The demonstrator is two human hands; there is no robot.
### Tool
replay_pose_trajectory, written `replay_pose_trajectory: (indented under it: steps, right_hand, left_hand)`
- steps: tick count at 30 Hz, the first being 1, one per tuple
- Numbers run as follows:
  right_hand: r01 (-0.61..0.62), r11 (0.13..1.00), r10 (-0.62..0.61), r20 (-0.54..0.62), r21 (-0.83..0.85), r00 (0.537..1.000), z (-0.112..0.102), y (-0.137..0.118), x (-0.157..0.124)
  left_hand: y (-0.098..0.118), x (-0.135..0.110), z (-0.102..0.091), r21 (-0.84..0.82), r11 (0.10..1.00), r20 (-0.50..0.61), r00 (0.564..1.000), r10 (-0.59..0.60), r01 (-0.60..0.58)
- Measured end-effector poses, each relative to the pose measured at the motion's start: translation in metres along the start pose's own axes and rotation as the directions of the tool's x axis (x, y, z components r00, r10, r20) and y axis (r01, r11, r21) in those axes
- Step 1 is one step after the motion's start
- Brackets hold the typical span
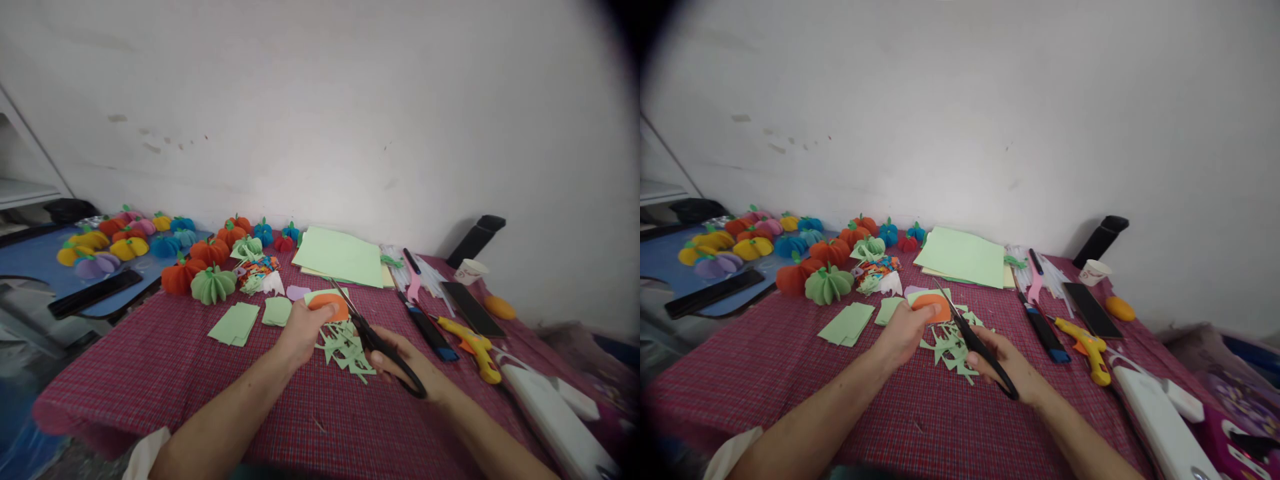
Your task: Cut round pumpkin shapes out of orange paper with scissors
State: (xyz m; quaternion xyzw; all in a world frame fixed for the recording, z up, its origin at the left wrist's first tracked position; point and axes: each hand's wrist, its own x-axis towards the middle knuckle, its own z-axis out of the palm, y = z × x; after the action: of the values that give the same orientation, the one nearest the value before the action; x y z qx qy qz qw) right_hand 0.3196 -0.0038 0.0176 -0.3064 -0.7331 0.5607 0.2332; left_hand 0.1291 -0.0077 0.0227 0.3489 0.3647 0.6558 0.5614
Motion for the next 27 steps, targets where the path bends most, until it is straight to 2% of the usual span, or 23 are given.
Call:
replay_pose_trajectory:
  steps: [6, 13, 22, 27]
  right_hand:
    - [-0.054, 0.998, 0.054, 0.022, 0.010, 0.998, -0.008, 0.004, -0.011]
    - [-0.056, 0.998, 0.053, 0.085, 0.032, 0.995, -0.010, -0.003, -0.019]
    - [-0.019, 0.999, 0.013, 0.117, 0.049, 0.993, -0.009, -0.004, -0.017]
    - [-0.061, 0.996, 0.054, 0.103, 0.061, 0.993, -0.009, -0.004, -0.015]
  left_hand:
    - [0.001, -0.001, -0.001, 0.071, 0.997, 0.073, 0.996, -0.044, 0.039]
    - [0.000, -0.004, 0.000, 0.105, 0.992, 0.144, 0.986, -0.078, 0.063]
    - [-0.004, -0.004, -0.001, 0.125, 0.989, 0.161, 0.982, -0.098, 0.079]
    - [-0.003, -0.003, -0.001, 0.135, 0.988, 0.170, 0.981, -0.092, 0.070]
